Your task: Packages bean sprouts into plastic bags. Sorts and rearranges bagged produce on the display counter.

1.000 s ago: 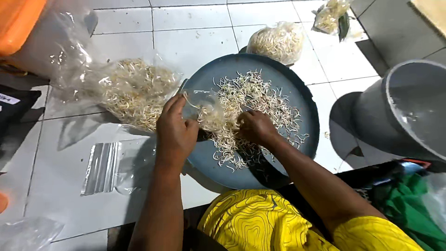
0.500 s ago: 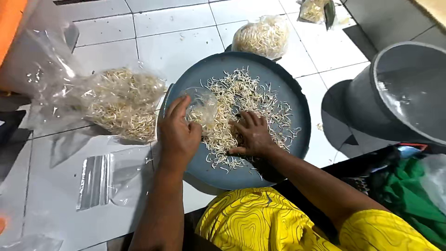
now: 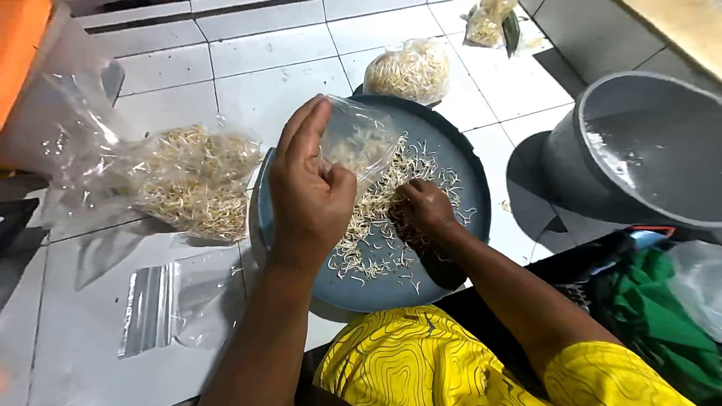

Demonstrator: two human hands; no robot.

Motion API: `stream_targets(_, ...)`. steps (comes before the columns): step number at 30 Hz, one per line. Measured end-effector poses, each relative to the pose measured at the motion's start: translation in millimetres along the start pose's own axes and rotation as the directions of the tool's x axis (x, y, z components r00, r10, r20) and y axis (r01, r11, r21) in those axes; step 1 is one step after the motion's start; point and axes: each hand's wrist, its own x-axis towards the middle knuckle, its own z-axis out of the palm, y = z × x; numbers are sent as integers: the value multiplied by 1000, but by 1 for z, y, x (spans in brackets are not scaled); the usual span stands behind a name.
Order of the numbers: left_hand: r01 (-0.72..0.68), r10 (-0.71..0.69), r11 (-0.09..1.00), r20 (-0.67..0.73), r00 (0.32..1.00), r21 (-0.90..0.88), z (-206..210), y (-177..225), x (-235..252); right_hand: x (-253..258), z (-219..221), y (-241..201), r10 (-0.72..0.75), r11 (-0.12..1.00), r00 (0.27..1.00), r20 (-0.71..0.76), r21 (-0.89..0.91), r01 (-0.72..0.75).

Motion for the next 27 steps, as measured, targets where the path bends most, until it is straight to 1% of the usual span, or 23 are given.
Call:
stream_targets(2,-38,35,990,26,999,137,15,-7,7,-3,-13,9,91,981,996,-5,174,-89)
stream_targets(3,-52,41,972,53,998,231,25,-15,9,-6,-22,15,156,939,988,14,307,-153)
stream_targets(4,-61,32,946,95,995,318,35,-24,9,-8,-30,22,210,873,978,11,449,-192)
stream_targets(5,-72,12,919,155,988,387,46,-34,7,-10,-39,29,246,780,969,35,586,-219)
stream_targets(6,-86,-5,905,214,977,416,59,-45,4,-12,-49,36,265,670,962,70,704,-236)
stream_targets(7,-101,-20,890,259,966,445,74,-56,-1,-14,-59,40,274,560,954,120,787,-260)
stream_targets(8,-107,-49,873,303,952,477,88,-65,-6,-16,-70,44,259,477,951,171,833,-280)
stream_targets(10,-125,-112,851,409,906,510,113,-74,-16,-15,-87,45,196,398,942,273,856,-331)
stream_targets(12,-155,-125,862,499,858,483,131,-76,-28,-13,-95,37,167,365,914,371,837,-407)
stream_targets(14,-194,-85,876,536,840,442,142,-76,-40,-11,-94,21,223,316,864,452,805,-502)
stream_targets(15,-207,-65,879,538,840,429,144,-77,-46,-9,-90,10,280,239,830,483,802,-548)
stream_targets(16,-208,-47,885,526,849,416,145,-79,-51,-7,-82,-2,350,111,788,507,813,-572)
stream_targets(17,-201,-40,889,508,861,411,145,-81,-55,-5,-74,-15,428,-64,726,538,819,-570)
stream_targets(18,-186,-38,894,481,876,408,143,-83,-59,-3,-71,-30,477,-211,669,571,813,-543)
stream_targets(19,-158,-48,900,452,891,406,142,-84,-61,0,-70,-44,498,-287,642,582,810,-511)
stream_targets(20,-117,-72,911,432,899,397,139,-84,-61,1,-69,-56,498,-292,658,565,823,-486)
stream_targets(21,-77,-89,924,406,910,374,136,-83,-61,-1,-70,-64,477,-215,713,514,855,-472)
stream_targets(22,-39,-106,936,385,917,350,132,-81,-58,-7,-72,-68,433,-27,795,425,888,-460)
stream_targets(23,-11,-113,947,364,925,322,127,-78,-54,-14,-79,-69,349,243,874,339,867,-434)
stream_targets(24,10,-121,953,351,929,302,121,-72,-48,-18,-89,-71,281,523,917,282,757,-392)
stream_targets(25,31,-131,956,331,934,291,117,-67,-42,-18,-96,-73,236,747,947,218,583,-320)
stream_targets(26,45,-139,957,318,938,286,114,-63,-35,-18,-101,-75,211,882,968,138,399,-249)
stream_targets(27,47,-143,956,317,938,290,111,-60,-30,-16,-104,-76,208,942,977,43,261,-212)
